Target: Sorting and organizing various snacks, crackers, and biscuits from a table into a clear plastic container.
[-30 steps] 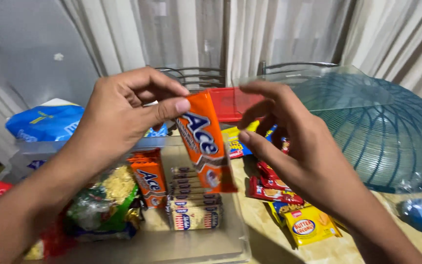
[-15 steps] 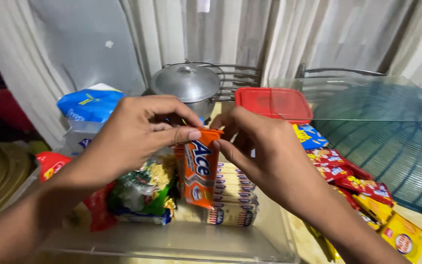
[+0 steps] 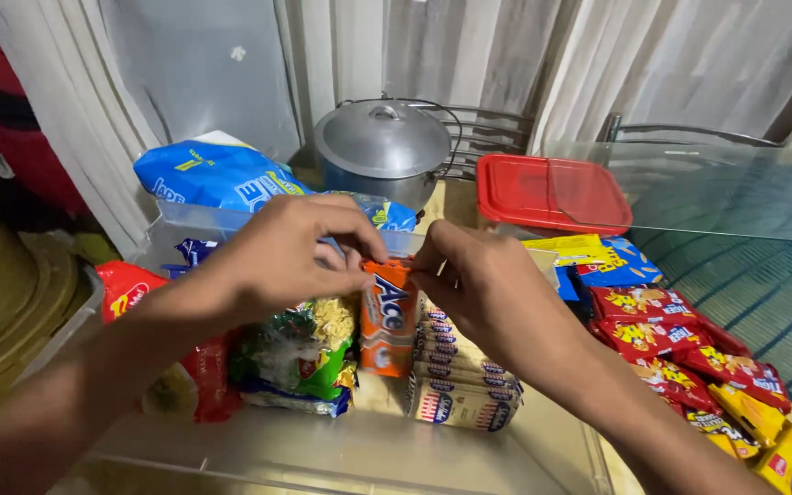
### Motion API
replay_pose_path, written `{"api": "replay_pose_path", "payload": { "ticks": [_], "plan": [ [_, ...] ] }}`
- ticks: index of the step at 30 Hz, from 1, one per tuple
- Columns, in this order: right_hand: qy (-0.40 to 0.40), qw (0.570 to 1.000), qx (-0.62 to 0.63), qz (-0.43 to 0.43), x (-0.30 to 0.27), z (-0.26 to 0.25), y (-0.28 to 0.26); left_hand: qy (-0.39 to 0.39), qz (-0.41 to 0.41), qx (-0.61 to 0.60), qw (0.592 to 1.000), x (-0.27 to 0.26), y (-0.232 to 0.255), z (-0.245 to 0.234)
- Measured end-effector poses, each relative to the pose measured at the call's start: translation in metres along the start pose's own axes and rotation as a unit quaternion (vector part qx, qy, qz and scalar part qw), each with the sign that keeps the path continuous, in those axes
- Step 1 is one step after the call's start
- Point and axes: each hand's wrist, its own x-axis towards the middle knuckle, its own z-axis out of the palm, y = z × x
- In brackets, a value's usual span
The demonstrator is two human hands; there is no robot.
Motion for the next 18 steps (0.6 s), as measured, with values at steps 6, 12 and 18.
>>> {"api": "replay_pose_path", "payload": {
  "ticks": [6,12,18],
  "plan": [
    [-0.008,0.998,-0.064,-0.010,-0.001,0.011,0.008,0.004,0.085,0.068,0.994,-0.005,-0.002,0.012],
    [-0.040,0.998,-0.035,-0.039,-0.003,0.016,0.018,0.004,0.126,0.072,0.989,-0.008,-0.009,0.022],
    [-0.066,0.995,-0.059,-0.039,-0.003,0.016,0.017,-0.022,0.117,0.102,0.988,-0.011,-0.007,0.025]
  ]
}}
